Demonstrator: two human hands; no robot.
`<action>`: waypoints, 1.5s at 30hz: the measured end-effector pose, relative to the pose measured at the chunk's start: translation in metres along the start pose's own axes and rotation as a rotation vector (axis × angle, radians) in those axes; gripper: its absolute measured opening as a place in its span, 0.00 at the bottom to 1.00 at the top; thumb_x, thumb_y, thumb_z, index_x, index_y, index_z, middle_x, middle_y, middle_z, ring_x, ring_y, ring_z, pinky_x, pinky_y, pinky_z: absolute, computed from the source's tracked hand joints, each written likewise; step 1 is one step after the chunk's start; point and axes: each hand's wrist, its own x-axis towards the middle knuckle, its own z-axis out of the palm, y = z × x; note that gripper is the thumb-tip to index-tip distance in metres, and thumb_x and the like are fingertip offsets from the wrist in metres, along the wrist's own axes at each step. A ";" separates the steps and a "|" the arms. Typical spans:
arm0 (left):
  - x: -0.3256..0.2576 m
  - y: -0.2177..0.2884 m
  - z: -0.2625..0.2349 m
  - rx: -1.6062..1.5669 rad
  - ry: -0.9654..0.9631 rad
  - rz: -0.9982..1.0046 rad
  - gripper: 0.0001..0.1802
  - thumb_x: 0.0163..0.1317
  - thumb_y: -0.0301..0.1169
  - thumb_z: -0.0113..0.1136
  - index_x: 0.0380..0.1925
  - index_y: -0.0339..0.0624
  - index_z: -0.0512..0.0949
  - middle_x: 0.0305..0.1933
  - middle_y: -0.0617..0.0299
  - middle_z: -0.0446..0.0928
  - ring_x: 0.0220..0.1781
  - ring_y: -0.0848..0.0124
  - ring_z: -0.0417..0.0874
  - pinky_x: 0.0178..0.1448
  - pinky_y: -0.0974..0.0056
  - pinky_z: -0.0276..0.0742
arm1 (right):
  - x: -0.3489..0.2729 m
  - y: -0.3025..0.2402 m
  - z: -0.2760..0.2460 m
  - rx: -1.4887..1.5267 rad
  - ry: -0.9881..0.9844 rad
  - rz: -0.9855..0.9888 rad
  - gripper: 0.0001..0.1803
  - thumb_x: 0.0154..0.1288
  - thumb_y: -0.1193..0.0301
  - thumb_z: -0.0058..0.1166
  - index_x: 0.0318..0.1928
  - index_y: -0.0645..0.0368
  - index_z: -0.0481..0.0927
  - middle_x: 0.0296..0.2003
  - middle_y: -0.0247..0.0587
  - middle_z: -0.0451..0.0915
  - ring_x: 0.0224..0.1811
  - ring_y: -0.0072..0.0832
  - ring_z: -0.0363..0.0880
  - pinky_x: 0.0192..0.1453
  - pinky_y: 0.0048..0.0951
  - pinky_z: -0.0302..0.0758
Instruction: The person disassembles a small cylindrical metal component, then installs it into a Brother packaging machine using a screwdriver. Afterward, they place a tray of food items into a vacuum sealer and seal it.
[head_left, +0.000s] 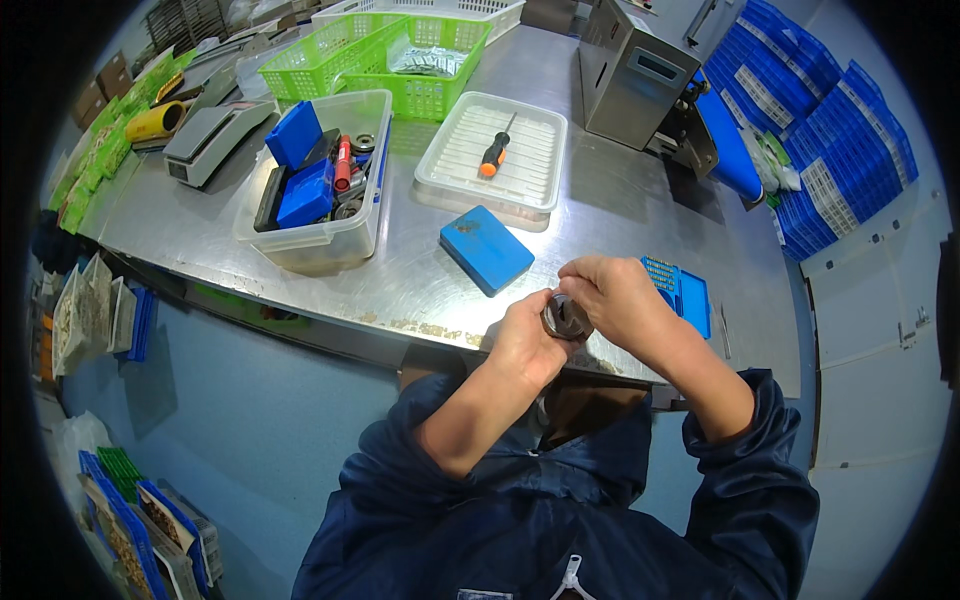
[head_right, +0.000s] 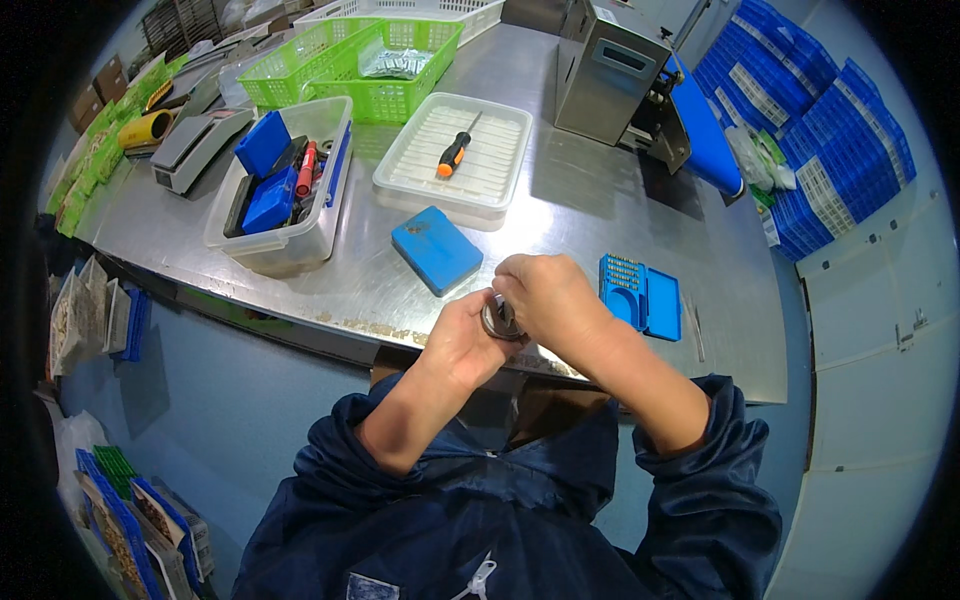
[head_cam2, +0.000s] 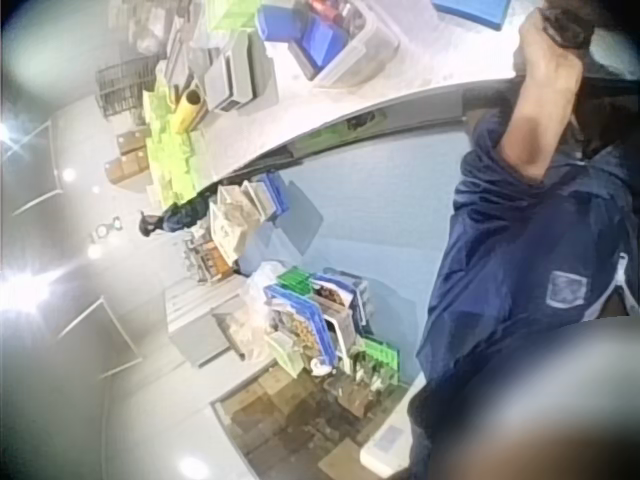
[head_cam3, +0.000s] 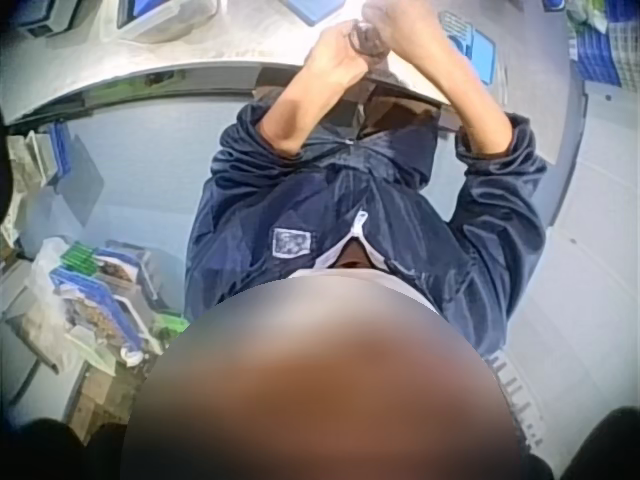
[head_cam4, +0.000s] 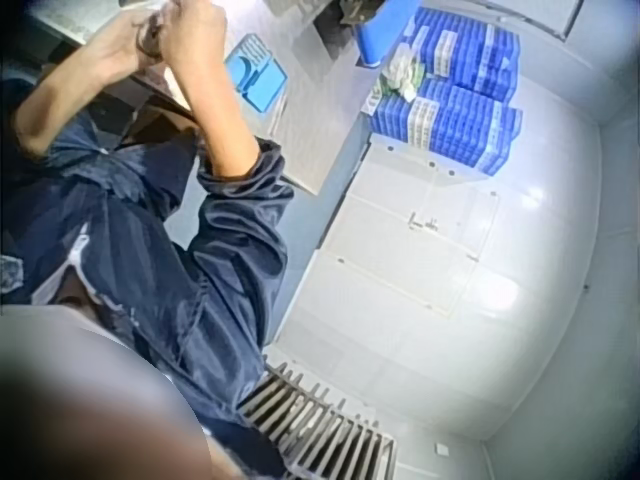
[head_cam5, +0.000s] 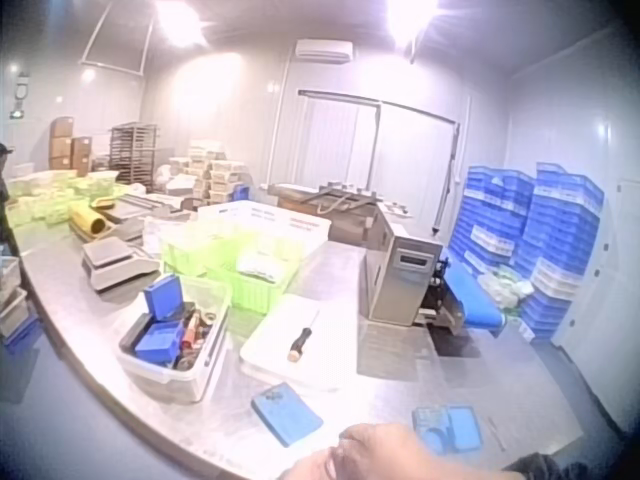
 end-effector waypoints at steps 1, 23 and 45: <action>0.000 0.001 -0.002 -0.017 -0.005 -0.015 0.16 0.69 0.34 0.31 0.48 0.38 0.66 0.48 0.55 0.73 0.49 0.62 0.76 0.56 0.54 0.72 | -0.003 -0.006 -0.008 0.009 -0.087 0.024 0.25 0.53 0.69 0.59 0.49 0.70 0.72 0.28 0.60 0.78 0.31 0.44 0.80 0.37 0.35 0.75; 0.004 -0.001 -0.017 -0.065 0.022 0.000 0.13 0.67 0.33 0.39 0.41 0.36 0.70 0.38 0.56 0.73 0.37 0.67 0.75 0.40 0.66 0.72 | -0.016 0.012 0.006 -0.627 0.016 -0.461 0.05 0.45 0.66 0.58 0.23 0.50 0.83 0.24 0.37 0.74 0.26 0.31 0.77 0.26 0.32 0.74; 0.012 -0.005 -0.005 -0.012 -0.029 -0.043 0.14 0.68 0.33 0.40 0.43 0.34 0.69 0.42 0.49 0.72 0.46 0.59 0.75 0.53 0.57 0.72 | -0.046 0.042 0.034 -0.732 0.376 -0.507 0.14 0.53 0.67 0.56 0.18 0.54 0.66 0.14 0.35 0.66 0.13 0.26 0.70 0.14 0.27 0.64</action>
